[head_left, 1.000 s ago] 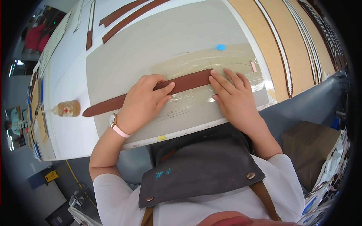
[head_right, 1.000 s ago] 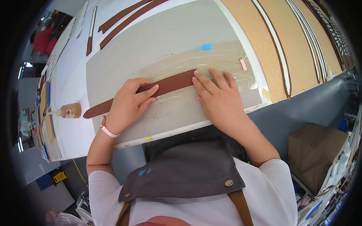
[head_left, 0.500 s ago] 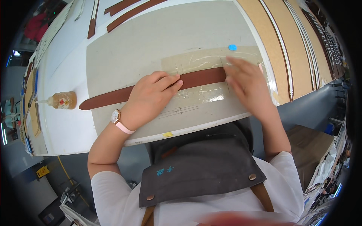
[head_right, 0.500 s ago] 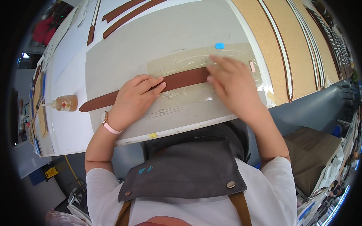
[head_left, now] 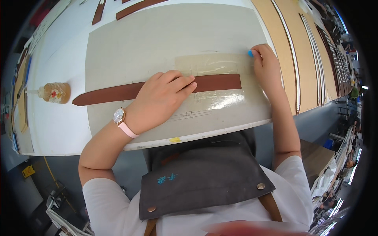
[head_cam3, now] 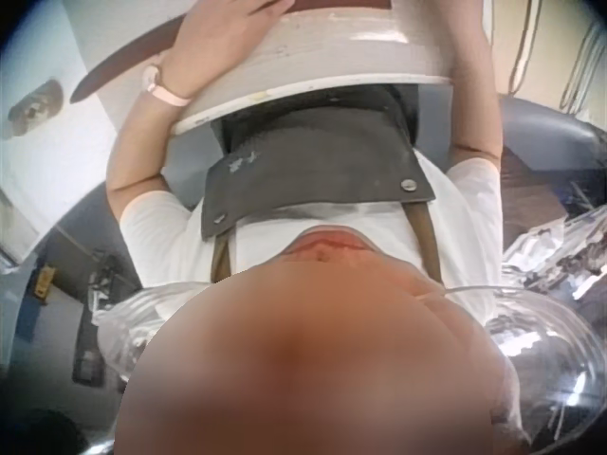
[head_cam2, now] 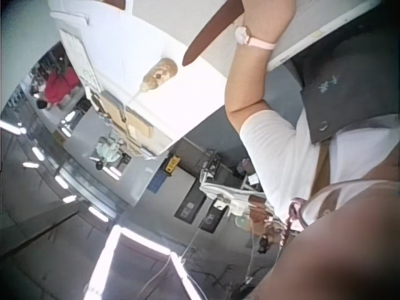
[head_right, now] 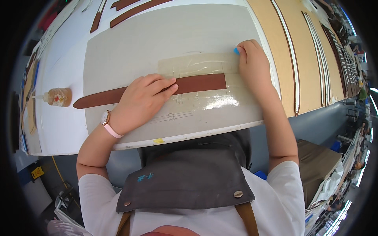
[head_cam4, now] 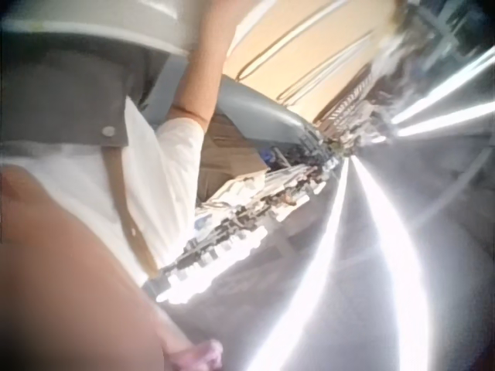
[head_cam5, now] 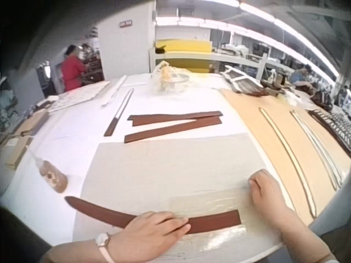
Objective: Assembling leather components by folding leather strips over a core piece and aligning them on a template.
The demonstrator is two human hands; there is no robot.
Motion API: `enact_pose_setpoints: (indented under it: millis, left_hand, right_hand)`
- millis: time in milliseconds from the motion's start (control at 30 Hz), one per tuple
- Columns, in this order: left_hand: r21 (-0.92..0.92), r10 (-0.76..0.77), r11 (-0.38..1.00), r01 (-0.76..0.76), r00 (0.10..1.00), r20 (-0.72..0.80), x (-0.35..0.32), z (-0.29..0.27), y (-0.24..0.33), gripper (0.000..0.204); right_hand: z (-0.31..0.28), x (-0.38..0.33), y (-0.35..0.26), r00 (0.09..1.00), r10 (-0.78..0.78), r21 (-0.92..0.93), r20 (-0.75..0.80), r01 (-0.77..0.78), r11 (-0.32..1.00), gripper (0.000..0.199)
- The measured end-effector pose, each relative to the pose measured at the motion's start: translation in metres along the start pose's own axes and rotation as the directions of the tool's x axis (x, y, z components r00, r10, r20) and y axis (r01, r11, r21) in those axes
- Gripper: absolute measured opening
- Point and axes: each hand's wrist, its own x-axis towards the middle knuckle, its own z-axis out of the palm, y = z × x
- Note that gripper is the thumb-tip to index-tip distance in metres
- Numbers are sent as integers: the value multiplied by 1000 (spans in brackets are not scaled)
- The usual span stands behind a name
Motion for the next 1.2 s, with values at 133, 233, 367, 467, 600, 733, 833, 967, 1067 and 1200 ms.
enact_pose_setpoints:
  millis: [133,233,367,467,600,733,833,967,1067,1200]
  left_hand:
    - [1,-24,1000,24,1000,1,-6,2,1,36]
    - [-16,-28,999,28,1000,-3,-4,3,0,37]
    - [-56,-39,998,39,999,0,-5,3,0,37]
    - [-58,-36,998,36,999,-4,-5,3,1,37]
    - [-38,-32,999,31,999,-14,-7,6,-1,36]
    - [-55,-37,998,36,999,-10,-7,6,-1,35]
    - [-63,-35,997,34,999,-22,-7,7,-1,35]
    - [-60,-33,998,32,999,-13,-5,5,-1,35]
    - [-56,-26,998,25,1000,-14,-5,4,-1,36]
    - [-49,-36,998,35,999,-13,-5,5,0,36]
  right_hand:
    - [-20,-30,-91,920,204,430,334,-342,836,12]
    - [11,-49,-108,978,-174,415,113,112,903,11]
    - [21,-57,-115,974,-148,457,169,56,888,11]
    - [30,-60,-112,979,-150,438,141,74,896,14]
    - [33,-58,-113,973,-182,406,144,109,907,16]
    - [37,-58,-112,967,-223,390,121,160,907,17]
    - [36,-56,-113,953,-292,335,83,249,909,17]
    - [25,-53,-113,972,-116,481,203,4,877,14]
    - [23,-44,-109,965,31,559,262,-178,810,10]
    - [27,-32,-112,962,72,549,265,-212,809,8]
